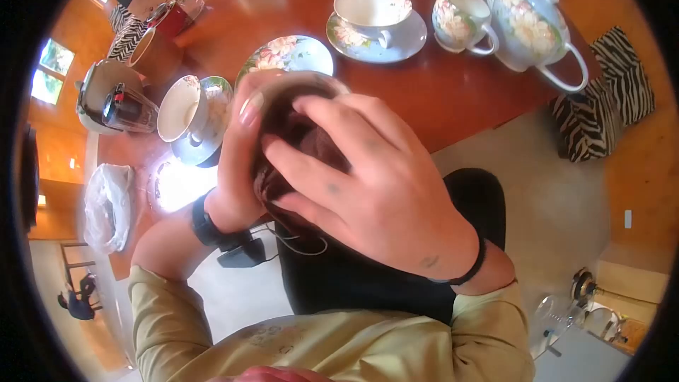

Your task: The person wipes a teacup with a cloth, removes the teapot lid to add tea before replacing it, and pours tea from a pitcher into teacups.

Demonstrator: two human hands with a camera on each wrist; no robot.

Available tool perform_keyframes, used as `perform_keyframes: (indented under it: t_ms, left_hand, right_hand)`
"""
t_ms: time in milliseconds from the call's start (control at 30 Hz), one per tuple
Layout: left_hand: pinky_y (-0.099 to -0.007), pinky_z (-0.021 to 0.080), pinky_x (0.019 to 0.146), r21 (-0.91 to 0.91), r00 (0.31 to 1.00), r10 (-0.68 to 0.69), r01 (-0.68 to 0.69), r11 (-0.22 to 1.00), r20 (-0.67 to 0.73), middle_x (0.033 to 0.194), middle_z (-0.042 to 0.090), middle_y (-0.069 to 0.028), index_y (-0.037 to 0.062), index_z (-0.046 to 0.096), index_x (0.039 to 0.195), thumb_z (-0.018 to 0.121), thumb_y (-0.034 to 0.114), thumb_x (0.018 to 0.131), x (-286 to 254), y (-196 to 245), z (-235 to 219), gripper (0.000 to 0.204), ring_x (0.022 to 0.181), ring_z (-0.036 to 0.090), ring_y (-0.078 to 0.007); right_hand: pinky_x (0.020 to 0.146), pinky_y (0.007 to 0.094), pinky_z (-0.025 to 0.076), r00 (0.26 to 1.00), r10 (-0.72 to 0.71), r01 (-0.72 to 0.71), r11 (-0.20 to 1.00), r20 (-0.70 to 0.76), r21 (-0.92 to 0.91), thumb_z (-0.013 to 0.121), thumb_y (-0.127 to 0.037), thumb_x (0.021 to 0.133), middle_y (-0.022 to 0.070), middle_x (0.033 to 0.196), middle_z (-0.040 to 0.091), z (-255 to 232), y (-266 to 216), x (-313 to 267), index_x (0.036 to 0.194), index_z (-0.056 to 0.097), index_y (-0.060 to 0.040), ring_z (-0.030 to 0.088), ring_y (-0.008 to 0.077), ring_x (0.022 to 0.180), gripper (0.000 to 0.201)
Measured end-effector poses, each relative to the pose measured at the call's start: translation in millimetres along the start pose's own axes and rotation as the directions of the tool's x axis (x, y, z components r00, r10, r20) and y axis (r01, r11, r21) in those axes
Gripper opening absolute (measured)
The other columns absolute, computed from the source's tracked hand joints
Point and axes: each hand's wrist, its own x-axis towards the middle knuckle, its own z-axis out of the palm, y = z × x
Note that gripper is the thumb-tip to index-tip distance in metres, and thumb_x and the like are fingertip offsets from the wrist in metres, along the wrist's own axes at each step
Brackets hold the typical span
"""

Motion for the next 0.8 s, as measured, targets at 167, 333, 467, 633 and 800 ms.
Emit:
perform_keyframes:
  t_ms: [167, 333, 467, 633, 800]
  left_hand:
    - [-0.0409, 0.045, 0.106, 0.73, 0.941, 0.334, -0.267, 0.629, 0.056, 0.132, 0.054, -0.016, 0.0003, 0.045, 0.139, 0.029, 0.04, 0.104, 2.0, 5.4, 1.6, 0.055, 0.125, 0.057, -0.0276]
    - [-0.0424, 0.04, 0.11, 0.371, 0.963, 0.235, -0.172, 0.912, -0.131, 0.141, 0.049, -0.0216, -0.0007, 0.023, 0.149, 0.047, 0.036, 0.106, -2.6, -11.0, -1.9, 0.061, 0.127, 0.052, -0.0275]
    - [-0.0426, 0.039, 0.111, 0.865, 0.882, 0.419, -0.371, 0.338, 0.215, 0.14, 0.049, -0.0211, -0.003, 0.025, 0.149, 0.051, 0.047, 0.104, -2.6, -7.0, -11.5, 0.072, 0.127, 0.051, -0.0268]
    - [-0.0434, 0.042, 0.107, 0.739, 0.875, 0.484, -0.347, 0.578, 0.032, 0.139, 0.048, -0.0208, -0.005, 0.025, 0.149, 0.05, 0.051, 0.103, -5.3, -18.3, -11.4, 0.076, 0.124, 0.053, -0.0277]
    - [-0.0449, 0.04, 0.111, 0.609, 0.916, 0.4, -0.298, 0.735, -0.035, 0.145, 0.044, -0.0234, -0.0029, 0.019, 0.152, 0.06, 0.057, 0.098, -2.8, -19.1, -1.2, 0.091, 0.131, 0.049, -0.0302]
  right_hand:
    - [0.093, 0.0426, 0.052, 0.956, 0.281, -0.242, 0.917, -0.084, 0.316, 0.083, -0.007, 0.064, 0.0182, 0.132, 0.056, 12.9, -14.3, 6.4, 0.126, 0.069, -0.006, 0.057, 0.0394, 0.11, 0.063]
    - [0.087, 0.0331, 0.055, 0.894, 0.438, -0.262, 0.684, -0.096, 0.68, 0.071, 0.004, 0.063, 0.014, 0.11, 0.069, 10.6, 10.7, 5.5, 0.119, 0.071, -0.0006, 0.067, 0.0253, 0.096, 0.056]
    - [0.084, 0.0386, 0.056, 0.879, 0.048, 0.029, 0.988, -0.474, 0.154, 0.078, -0.001, 0.056, 0.0142, 0.115, 0.069, 25.1, 26.2, 5.3, 0.114, 0.074, -0.0048, 0.067, 0.034, 0.097, 0.059]
    - [0.083, 0.0327, 0.056, 0.89, 0.455, -0.335, 0.639, 0.011, 0.693, 0.076, 0.002, 0.071, 0.0145, 0.114, 0.069, 26.7, 11.4, -0.5, 0.124, 0.068, -0.0013, 0.069, 0.0243, 0.095, 0.053]
    - [0.098, 0.0354, 0.054, 0.852, 0.524, -0.155, 0.238, 0.007, 0.959, 0.078, -0.004, 0.077, 0.0149, 0.123, 0.068, 28.6, 20.3, -6.6, 0.131, 0.06, 0.0076, 0.067, 0.0221, 0.111, 0.058]
